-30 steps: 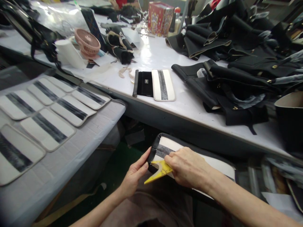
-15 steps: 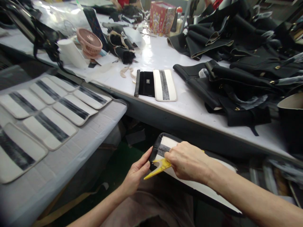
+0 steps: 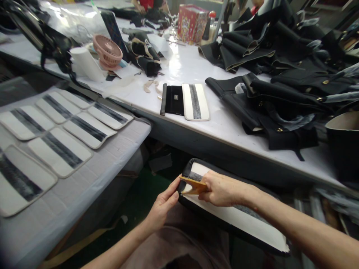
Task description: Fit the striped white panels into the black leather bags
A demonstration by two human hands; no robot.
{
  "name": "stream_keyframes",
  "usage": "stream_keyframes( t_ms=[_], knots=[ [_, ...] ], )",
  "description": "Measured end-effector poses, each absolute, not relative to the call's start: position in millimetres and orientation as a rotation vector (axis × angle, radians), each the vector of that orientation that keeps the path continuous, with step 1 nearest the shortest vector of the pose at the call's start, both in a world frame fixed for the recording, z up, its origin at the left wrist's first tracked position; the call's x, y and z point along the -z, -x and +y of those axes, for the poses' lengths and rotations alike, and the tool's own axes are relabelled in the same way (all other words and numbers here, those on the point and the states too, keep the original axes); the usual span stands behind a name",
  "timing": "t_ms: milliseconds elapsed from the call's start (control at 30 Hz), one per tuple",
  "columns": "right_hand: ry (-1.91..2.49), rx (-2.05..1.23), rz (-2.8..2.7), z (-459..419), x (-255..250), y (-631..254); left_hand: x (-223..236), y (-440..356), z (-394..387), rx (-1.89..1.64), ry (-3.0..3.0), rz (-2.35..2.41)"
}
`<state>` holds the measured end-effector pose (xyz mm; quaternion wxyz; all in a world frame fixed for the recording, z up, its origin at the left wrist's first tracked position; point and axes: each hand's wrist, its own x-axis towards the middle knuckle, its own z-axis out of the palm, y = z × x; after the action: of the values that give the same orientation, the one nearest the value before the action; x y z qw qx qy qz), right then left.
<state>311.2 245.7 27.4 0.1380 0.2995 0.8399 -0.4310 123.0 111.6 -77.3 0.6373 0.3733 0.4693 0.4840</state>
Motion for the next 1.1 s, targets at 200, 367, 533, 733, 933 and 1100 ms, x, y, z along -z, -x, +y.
stream_keyframes(
  t_ms=[200, 367, 533, 733, 933, 1100],
  knots=[
    [-0.768, 1.27, 2.459, 246, -20, -316, 75, -122, 115, -1.101, -0.835, 1.092],
    [-0.889, 1.214, 2.458, 240, -30, -315, 78, -123, 116, -1.1, -0.794, 1.052],
    [-0.994, 1.127, 2.445, 228, -38, -310, 81, -124, 114, -1.113, -0.763, 1.032],
    [-1.013, 0.913, 2.579, 211, -25, -317, 84, -126, 114, -1.127, -0.718, 1.002],
    [-0.906, 0.853, 2.674, 205, -18, -326, 86, -125, 116, -1.109, -0.66, 0.964],
    [-0.913, 0.745, 2.653, 200, -21, -326, 81, -124, 118, -1.105, -0.655, 0.989]
  ],
)
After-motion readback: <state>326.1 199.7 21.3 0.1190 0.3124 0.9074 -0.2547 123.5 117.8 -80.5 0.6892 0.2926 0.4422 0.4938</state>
